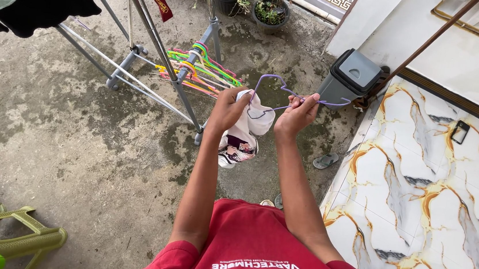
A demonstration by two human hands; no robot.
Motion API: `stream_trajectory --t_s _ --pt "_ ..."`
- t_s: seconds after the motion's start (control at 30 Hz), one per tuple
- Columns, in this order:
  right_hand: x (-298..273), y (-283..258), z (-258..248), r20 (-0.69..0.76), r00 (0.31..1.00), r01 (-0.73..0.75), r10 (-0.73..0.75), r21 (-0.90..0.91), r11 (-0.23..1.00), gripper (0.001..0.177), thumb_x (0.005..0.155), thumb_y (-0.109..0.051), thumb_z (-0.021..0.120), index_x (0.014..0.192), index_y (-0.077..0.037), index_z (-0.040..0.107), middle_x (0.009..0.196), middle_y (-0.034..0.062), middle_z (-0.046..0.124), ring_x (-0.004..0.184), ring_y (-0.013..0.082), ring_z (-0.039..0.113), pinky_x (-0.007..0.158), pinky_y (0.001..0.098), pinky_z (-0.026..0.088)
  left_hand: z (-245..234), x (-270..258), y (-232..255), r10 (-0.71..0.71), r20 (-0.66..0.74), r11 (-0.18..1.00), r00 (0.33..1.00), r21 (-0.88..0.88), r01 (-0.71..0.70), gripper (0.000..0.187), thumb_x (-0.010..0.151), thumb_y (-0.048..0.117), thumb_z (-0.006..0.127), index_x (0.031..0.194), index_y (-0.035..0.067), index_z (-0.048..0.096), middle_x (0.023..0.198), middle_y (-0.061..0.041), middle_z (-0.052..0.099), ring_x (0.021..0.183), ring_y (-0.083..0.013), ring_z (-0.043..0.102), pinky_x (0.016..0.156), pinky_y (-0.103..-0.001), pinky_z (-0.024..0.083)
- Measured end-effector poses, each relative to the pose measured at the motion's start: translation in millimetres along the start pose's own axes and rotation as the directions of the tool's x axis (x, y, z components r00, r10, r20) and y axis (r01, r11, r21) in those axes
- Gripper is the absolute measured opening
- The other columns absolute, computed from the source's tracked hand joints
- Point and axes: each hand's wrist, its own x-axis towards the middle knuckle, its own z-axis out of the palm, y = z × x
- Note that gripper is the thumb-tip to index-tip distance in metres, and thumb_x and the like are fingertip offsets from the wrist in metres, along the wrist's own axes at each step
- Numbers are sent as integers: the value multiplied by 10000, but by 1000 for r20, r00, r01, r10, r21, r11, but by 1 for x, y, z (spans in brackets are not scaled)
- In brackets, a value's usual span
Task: Hang clothes from a laundry basket onto a drying rack using plastic hangers.
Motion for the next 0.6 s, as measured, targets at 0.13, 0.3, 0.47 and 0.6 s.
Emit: stream_trajectory --t_s 0.13,0.3,0.47,0.6 --pt "-1 3 -9 82 995 55 -53 -19 998 384 1093 -360 539 813 -109 460 703 -16 448 620 83 415 729 341 504 -6 -2 4 -69 17 979 997 -192 71 292 1022 232 638 979 -43 727 784 -8 672 733 -66 576 651 -275 469" --pt "-3 14 -35 228 969 161 -94 -298 941 400 1106 -370 509 802 -115 463 709 -6 482 636 84 453 651 304 459 -14 -2 12 -92 33 919 995 -382 98 246 996 188 613 1030 -29 725 853 10 703 766 -48 599 674 -248 482" --pt "-7 9 -18 82 992 -97 98 -20 995 381 1090 -368 517 806 -121 456 693 -29 433 619 81 426 708 325 492 -5 -1 14 -19 27 976 999 -218 24 250 1017 202 620 976 -25 716 810 29 653 760 -34 556 667 -243 459" --pt "-10 5 -3 33 983 -182 180 79 980 364 1067 -378 532 813 -133 445 690 -40 410 607 84 417 753 335 506 0 0 22 -25 34 990 999 -139 30 268 1029 227 631 927 -15 682 738 51 556 715 -30 470 611 -250 398"
